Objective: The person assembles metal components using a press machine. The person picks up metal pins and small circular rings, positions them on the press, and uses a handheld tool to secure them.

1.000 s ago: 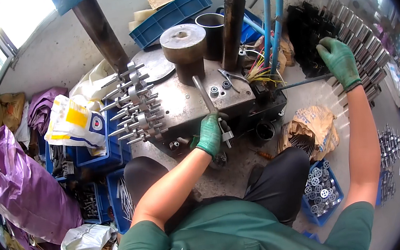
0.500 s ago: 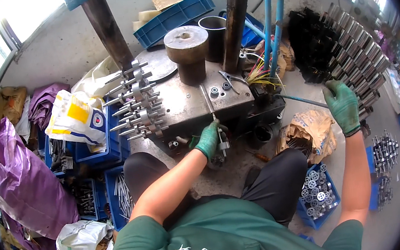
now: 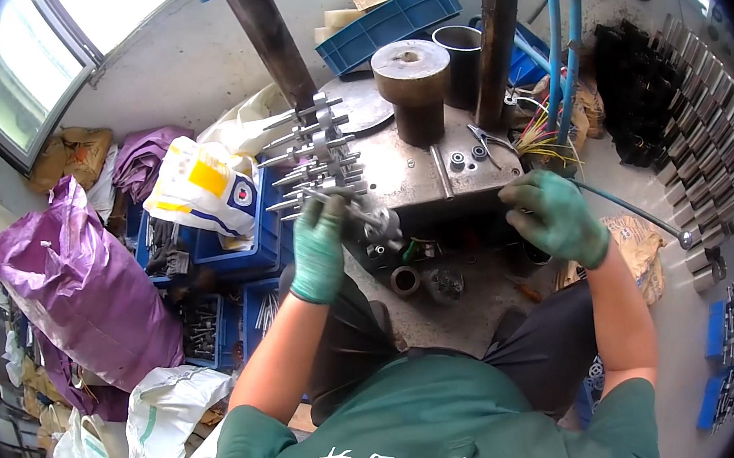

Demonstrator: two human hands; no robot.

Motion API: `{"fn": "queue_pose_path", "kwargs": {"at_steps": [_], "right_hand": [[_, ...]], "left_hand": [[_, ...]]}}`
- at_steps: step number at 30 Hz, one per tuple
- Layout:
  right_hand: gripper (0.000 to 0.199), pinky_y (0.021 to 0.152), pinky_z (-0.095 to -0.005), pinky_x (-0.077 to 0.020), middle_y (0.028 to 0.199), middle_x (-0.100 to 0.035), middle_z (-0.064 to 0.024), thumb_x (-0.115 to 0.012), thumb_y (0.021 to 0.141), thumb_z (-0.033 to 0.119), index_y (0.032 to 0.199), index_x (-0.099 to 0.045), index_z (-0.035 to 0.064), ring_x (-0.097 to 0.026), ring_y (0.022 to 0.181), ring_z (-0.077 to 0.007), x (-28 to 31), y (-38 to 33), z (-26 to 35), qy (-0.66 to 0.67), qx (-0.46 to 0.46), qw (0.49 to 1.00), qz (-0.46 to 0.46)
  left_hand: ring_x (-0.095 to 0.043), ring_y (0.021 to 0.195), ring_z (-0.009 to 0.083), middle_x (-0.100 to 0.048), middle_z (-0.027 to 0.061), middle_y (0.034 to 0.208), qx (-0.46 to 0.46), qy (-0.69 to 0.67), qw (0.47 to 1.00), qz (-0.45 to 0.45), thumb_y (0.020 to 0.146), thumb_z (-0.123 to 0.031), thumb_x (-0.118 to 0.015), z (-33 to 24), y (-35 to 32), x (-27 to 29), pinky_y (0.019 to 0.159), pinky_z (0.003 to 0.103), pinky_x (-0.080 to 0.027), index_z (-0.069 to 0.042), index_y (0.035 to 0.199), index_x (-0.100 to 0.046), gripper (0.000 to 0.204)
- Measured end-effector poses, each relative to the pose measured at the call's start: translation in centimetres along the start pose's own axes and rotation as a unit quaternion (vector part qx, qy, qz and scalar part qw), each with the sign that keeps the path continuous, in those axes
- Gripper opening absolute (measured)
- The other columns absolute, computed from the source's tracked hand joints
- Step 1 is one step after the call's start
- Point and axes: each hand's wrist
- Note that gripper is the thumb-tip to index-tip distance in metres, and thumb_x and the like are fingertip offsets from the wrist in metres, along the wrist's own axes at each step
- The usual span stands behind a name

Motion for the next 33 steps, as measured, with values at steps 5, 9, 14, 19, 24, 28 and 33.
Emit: {"fn": "queue_pose_path", "kwargs": {"at_steps": [5, 9, 14, 19, 24, 28, 33], "right_hand": [[0.027, 0.088, -0.0388, -0.0573, 0.105, -0.074, -0.0196, -0.069, 0.09, 0.009, 0.115, -0.072, -0.0025, -0.072, 0.097, -0.0336, -7.9, -3.6, -7.8, 0.157, -0.143, 0.97, 0.114], [0.03, 0.09, -0.0339, -0.057, 0.11, -0.075, -0.0158, -0.066, 0.094, 0.007, 0.122, -0.07, -0.0039, -0.072, 0.099, -0.0228, -10.0, -4.7, -9.4, 0.266, -0.28, 0.907, 0.167], [0.031, 0.089, -0.0329, -0.0566, 0.11, -0.076, -0.0144, -0.066, 0.095, 0.008, 0.123, -0.069, -0.0054, -0.071, 0.098, -0.0194, -9.6, -3.9, -9.0, 0.289, -0.3, 0.889, 0.188], [0.029, 0.09, -0.0346, -0.057, 0.107, -0.076, -0.0147, -0.068, 0.093, 0.009, 0.12, -0.071, -0.002, -0.072, 0.099, -0.0231, -10.0, -2.8, -9.3, 0.197, -0.202, 0.942, 0.183], [0.031, 0.092, -0.0383, -0.0569, 0.11, -0.073, -0.0186, -0.073, 0.086, 0.008, 0.117, -0.073, 0.0025, -0.071, 0.102, -0.0324, -11.1, -1.3, -12.0, 0.12, -0.192, 0.973, 0.046], [0.034, 0.1, -0.041, -0.0536, 0.118, -0.072, -0.02, -0.071, 0.084, 0.011, 0.117, -0.074, 0.0037, -0.068, 0.112, -0.0361, -12.5, 0.8, -15.0, -0.019, -0.236, 0.969, -0.063], [0.055, 0.111, -0.0463, -0.0464, 0.14, -0.063, -0.0199, -0.074, 0.083, 0.03, 0.132, -0.067, 0.007, -0.059, 0.129, -0.0389, -15.4, 1.6, -20.0, -0.197, -0.29, 0.936, -0.035]], "left_hand": [[-0.066, 0.08, 0.0143, -0.064, 0.0013, 0.082, 0.105, -0.283, 0.941, -0.151, 0.106, -0.026, -0.06, 0.0, 5.7, 5.7, 0.073, 0.028, -0.055, -0.009, 0.112, -0.07, 0.021], [-0.068, 0.092, 0.0197, -0.07, 0.0045, 0.1, 0.126, -0.329, 0.923, -0.152, 0.106, -0.019, -0.057, -0.1, 5.6, 6.8, 0.081, 0.032, -0.056, -0.009, 0.118, -0.067, 0.018], [-0.068, 0.104, 0.0315, -0.069, 0.0132, 0.114, 0.145, -0.318, 0.929, -0.124, 0.107, -0.022, -0.055, 0.8, 3.8, 9.3, 0.088, 0.04, -0.057, -0.01, 0.125, -0.06, 0.023], [-0.067, 0.09, 0.0222, -0.069, 0.0107, 0.106, 0.09, -0.205, 0.972, -0.075, 0.102, -0.023, -0.059, 1.3, 0.4, 8.6, 0.077, 0.035, -0.054, -0.008, 0.126, -0.061, 0.028], [-0.073, 0.094, 0.022, -0.073, 0.0157, 0.109, 0.116, -0.04, 0.992, 0.036, 0.101, -0.02, -0.06, 1.6, -1.1, 1.1, 0.082, 0.034, -0.059, -0.002, 0.126, -0.062, 0.03], [-0.069, 0.107, 0.029, -0.071, 0.0133, 0.114, -0.04, 0.317, 0.923, 0.215, 0.099, -0.021, -0.064, 4.9, 2.5, -4.0, 0.095, 0.039, -0.055, -0.001, 0.122, -0.067, 0.03], [-0.059, 0.124, 0.0371, -0.064, 0.0161, 0.129, -0.139, 0.601, 0.757, 0.214, 0.087, -0.028, -0.077, 9.8, 8.2, -8.5, 0.104, 0.047, -0.05, -0.006, 0.129, -0.066, 0.049]]}}
Point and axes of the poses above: each hand's wrist, its own y-axis towards the middle knuckle, its own x-axis out of the back of the hand, z = x × y
